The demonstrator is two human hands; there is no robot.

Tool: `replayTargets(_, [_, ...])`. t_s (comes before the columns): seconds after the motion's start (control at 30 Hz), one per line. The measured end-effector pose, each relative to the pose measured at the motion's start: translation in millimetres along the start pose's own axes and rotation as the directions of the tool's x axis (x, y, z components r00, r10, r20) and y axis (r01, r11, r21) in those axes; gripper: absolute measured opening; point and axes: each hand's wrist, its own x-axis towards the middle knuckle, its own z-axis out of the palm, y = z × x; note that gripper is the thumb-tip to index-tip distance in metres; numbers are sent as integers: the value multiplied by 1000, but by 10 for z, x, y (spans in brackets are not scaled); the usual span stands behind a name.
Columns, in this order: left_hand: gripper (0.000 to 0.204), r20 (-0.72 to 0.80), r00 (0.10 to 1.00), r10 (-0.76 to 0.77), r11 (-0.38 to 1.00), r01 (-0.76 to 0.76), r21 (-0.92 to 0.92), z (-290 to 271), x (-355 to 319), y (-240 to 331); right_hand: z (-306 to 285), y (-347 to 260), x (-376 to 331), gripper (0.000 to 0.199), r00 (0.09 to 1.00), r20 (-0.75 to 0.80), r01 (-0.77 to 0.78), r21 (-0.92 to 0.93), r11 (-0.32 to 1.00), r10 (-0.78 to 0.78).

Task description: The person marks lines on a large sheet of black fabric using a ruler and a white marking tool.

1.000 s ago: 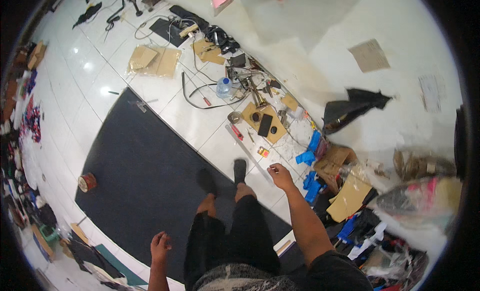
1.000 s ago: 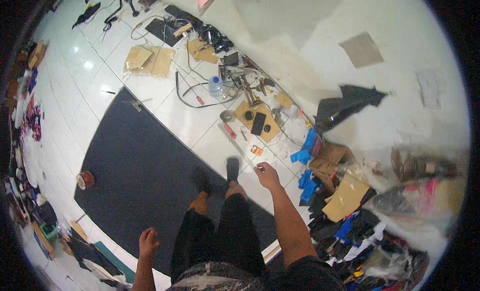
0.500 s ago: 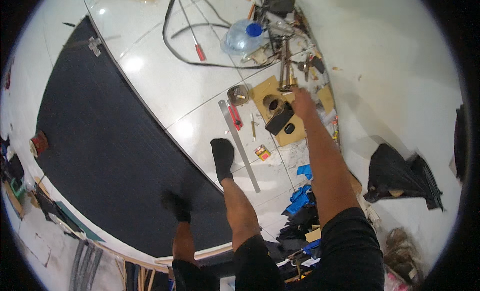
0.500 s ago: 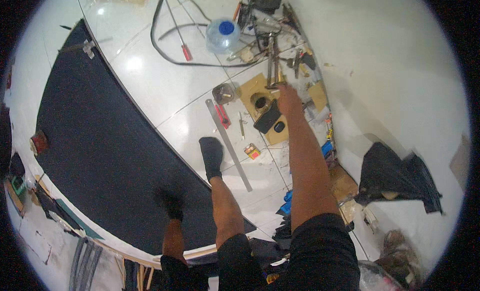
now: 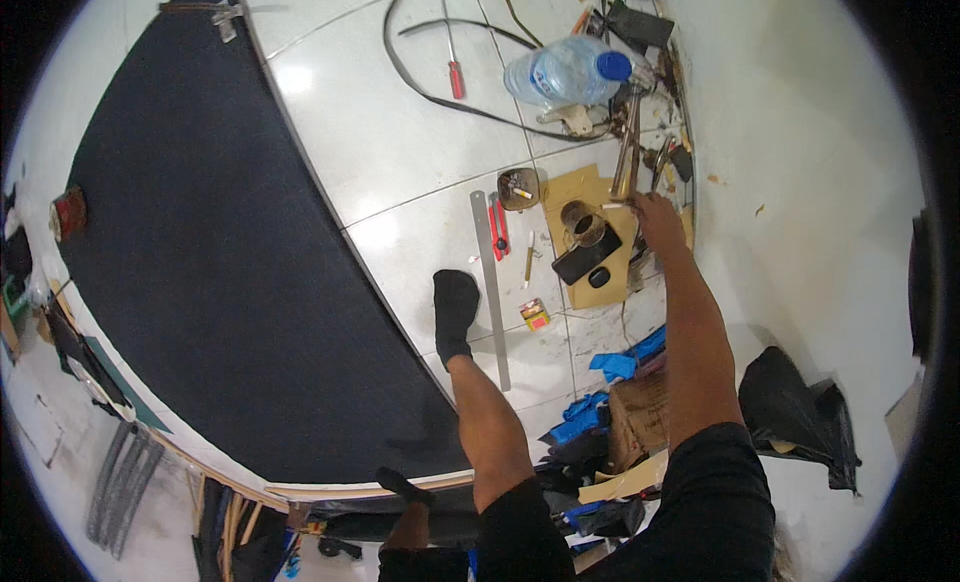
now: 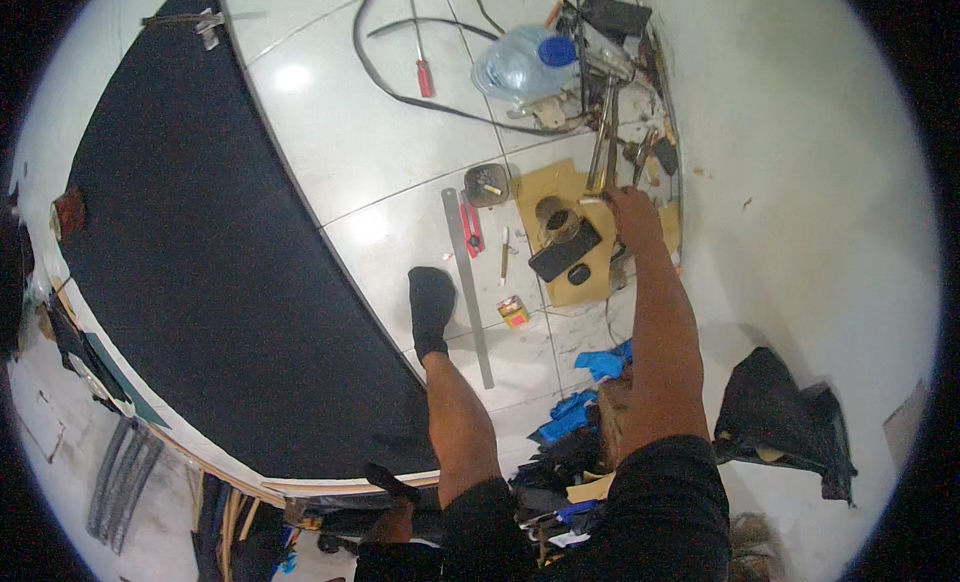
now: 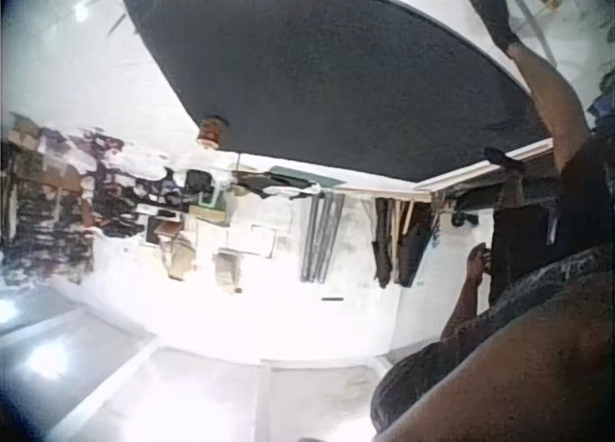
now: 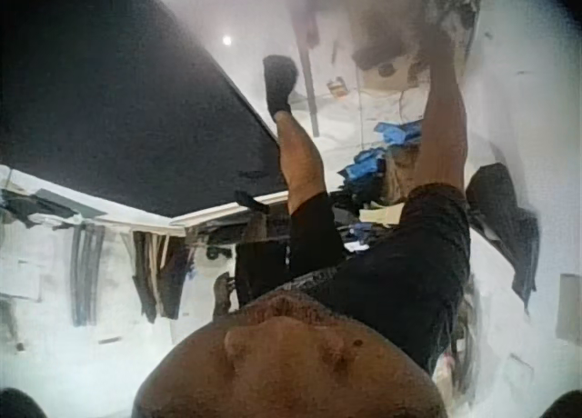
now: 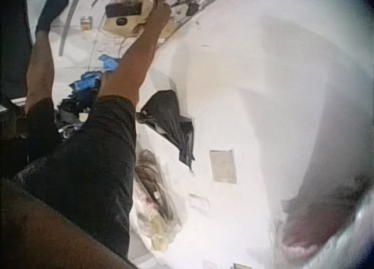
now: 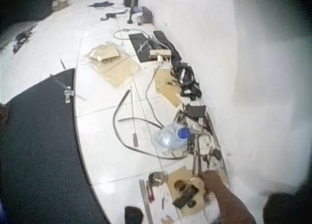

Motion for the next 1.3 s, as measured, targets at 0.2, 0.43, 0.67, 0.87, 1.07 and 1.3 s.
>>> replayTargets(0.2, [37,163,981,102,993,-89,-80,-159,275,-940,-1202,-14,-347,28,948,313,70,-49,996,-51])
replayTargets(0.43, [40,232,937,262,946,-202,-253,131,883,-1713,-2311,-590,-874,39,861,508,56,-165,985,36])
replayTargets(0.67, [46,320,854,411,719,-87,-690,326,1035,-1901,-2685,-2127,-1916,37,972,142,195,-19,981,-190])
replayTargets(0.87, [26,-58,878,474,669,-402,-625,298,2455,-2172,-2690,-4581,-3369,37,898,200,345,237,908,-393])
replayTargets(1.07, [20,-18,821,571,455,-335,-825,-757,2961,-2317,-2180,-7023,-4430,34,706,148,648,259,716,-692])
replayTargets(1.3, [29,-146,923,356,246,-243,-938,-2039,3388,-2595,-1988,-8696,-4874,31,629,141,704,314,637,-765])
